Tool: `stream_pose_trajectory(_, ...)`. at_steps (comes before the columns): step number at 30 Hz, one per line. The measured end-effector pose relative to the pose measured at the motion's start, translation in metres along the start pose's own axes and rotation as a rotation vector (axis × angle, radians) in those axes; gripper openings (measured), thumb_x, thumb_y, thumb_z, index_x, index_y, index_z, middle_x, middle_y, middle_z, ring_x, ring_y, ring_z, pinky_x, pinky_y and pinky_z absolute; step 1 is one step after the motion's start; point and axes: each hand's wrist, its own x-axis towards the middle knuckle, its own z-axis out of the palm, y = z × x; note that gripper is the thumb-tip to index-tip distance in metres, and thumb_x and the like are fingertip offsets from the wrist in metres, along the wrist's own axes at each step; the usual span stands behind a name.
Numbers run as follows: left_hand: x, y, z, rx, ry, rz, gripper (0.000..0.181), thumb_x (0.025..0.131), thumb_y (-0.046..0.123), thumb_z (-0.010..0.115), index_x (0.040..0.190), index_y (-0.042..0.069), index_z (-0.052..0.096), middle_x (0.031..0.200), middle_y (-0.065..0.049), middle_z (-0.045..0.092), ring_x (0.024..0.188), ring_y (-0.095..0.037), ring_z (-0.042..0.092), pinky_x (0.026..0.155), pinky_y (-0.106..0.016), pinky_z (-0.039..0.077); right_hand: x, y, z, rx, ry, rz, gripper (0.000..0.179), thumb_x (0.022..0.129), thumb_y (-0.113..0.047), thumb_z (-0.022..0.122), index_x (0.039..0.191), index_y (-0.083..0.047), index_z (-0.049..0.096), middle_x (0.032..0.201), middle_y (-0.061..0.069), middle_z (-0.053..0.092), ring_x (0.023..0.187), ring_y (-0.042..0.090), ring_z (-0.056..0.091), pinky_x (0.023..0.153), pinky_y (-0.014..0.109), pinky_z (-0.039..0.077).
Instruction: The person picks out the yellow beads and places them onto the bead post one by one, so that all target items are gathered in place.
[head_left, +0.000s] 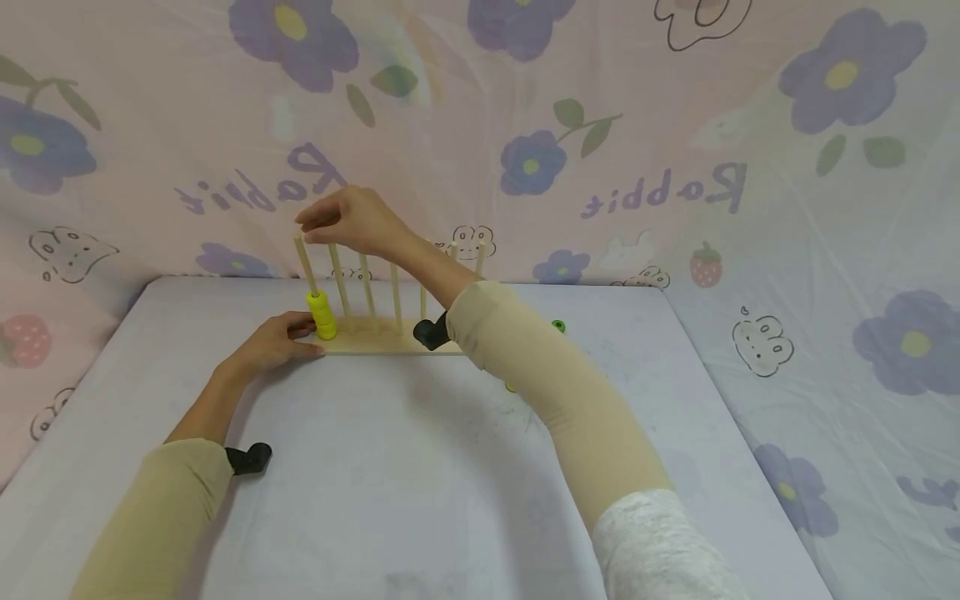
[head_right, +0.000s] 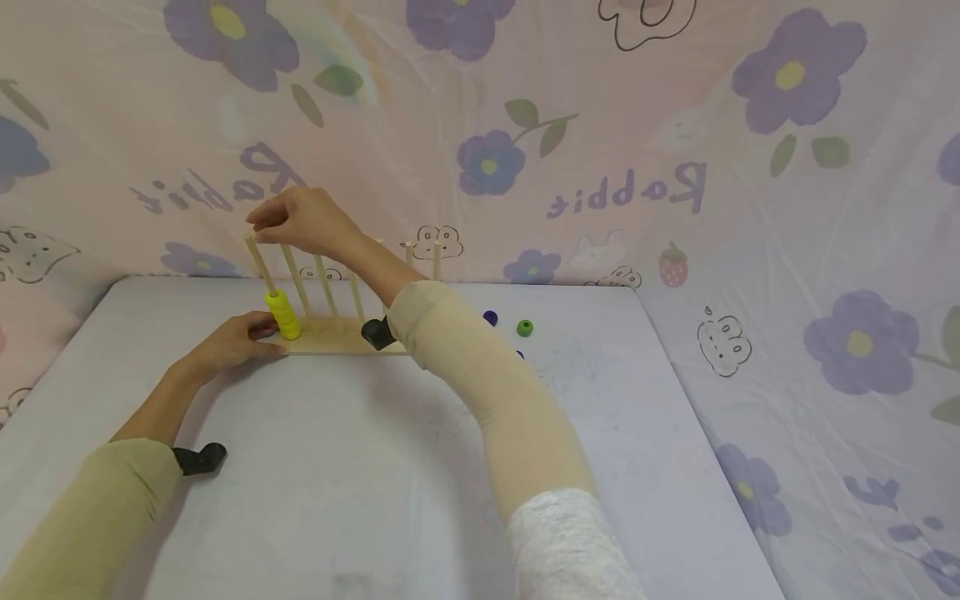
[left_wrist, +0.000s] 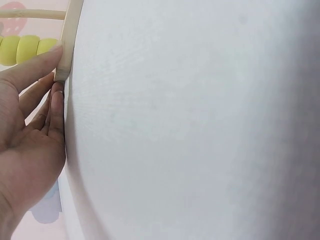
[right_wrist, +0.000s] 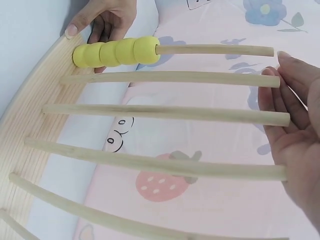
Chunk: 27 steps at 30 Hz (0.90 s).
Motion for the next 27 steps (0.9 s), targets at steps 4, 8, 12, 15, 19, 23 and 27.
stream_pose_trajectory(4,0.0,-0.001,0.002,-0.001,0.003,0.01,0.082,0.088,0.02,0.077,0.149,-0.011,0.031,0.149,-0.032,0.037,0.137,-0.046,0.038,0.115,-0.055,0.031,-0.004,-0.001,-0.003,0.048,0.022,0.0,0.033,0.093,-0.02,0.071,0.125,-0.011,0.07,0.112,-0.004,0.074,0.097,-0.001,0.066,0.084,0.011,0.05)
stream_pose_trajectory(8,0.0,-0.002,0.003,-0.007,0.007,0.006,0.08,0.089,0.018,0.076,0.149,-0.01,0.031,0.149,-0.032,0.038,0.137,-0.046,0.038,0.116,-0.055,0.031,-0.008,-0.001,-0.008,0.112,0.035,-0.001,0.032,0.093,-0.019,0.072,0.123,-0.01,0.071,0.112,-0.003,0.074,0.099,-0.001,0.066,0.085,0.013,0.051)
stream_pose_trajectory(12,-0.002,-0.002,0.002,0.002,0.015,0.011,0.081,0.089,0.019,0.077,0.149,-0.01,0.031,0.149,-0.032,0.037,0.137,-0.046,0.038,0.115,-0.056,0.031,-0.013,0.003,-0.014,0.178,0.055,-0.022,0.032,0.091,-0.017,0.073,0.122,-0.007,0.071,0.112,-0.001,0.074,0.098,0.001,0.067,0.086,0.014,0.052)
stream_pose_trajectory(15,-0.003,-0.002,0.001,-0.002,0.018,0.02,0.082,0.088,0.018,0.077,0.149,-0.011,0.03,0.149,-0.033,0.037,0.137,-0.047,0.038,0.115,-0.056,0.031,-0.018,0.008,-0.021,0.235,0.077,-0.023,0.032,0.09,-0.014,0.074,0.121,-0.005,0.071,0.112,0.002,0.074,0.098,0.004,0.068,0.086,0.016,0.053)
stream_pose_trajectory(19,-0.002,-0.001,0.0,0.001,0.016,0.022,0.083,0.088,0.018,0.077,0.149,-0.011,0.029,0.149,-0.033,0.037,0.137,-0.046,0.037,0.115,-0.056,0.03,-0.029,0.017,-0.03,0.275,0.119,-0.005,0.032,0.09,-0.01,0.073,0.122,-0.003,0.07,0.114,0.004,0.073,0.099,0.008,0.069,0.087,0.018,0.054)
stream_pose_trajectory(23,-0.001,-0.002,0.0,0.01,0.013,0.02,0.084,0.088,0.018,0.077,0.149,-0.012,0.028,0.149,-0.033,0.036,0.137,-0.047,0.037,0.115,-0.056,0.03,-0.042,0.029,-0.037,0.277,0.169,-0.058,0.031,0.091,-0.009,0.072,0.121,-0.001,0.07,0.113,0.008,0.073,0.1,0.011,0.069,0.089,0.021,0.054)
stream_pose_trajectory(27,0.0,-0.001,0.002,0.008,0.011,0.017,0.084,0.088,0.019,0.077,0.149,-0.011,0.028,0.15,-0.033,0.036,0.138,-0.047,0.036,0.116,-0.056,0.03,-0.059,0.037,-0.046,0.288,0.217,-0.084,0.029,0.09,-0.009,0.074,0.118,-0.002,0.072,0.111,0.008,0.073,0.098,0.013,0.069,0.089,0.024,0.055)
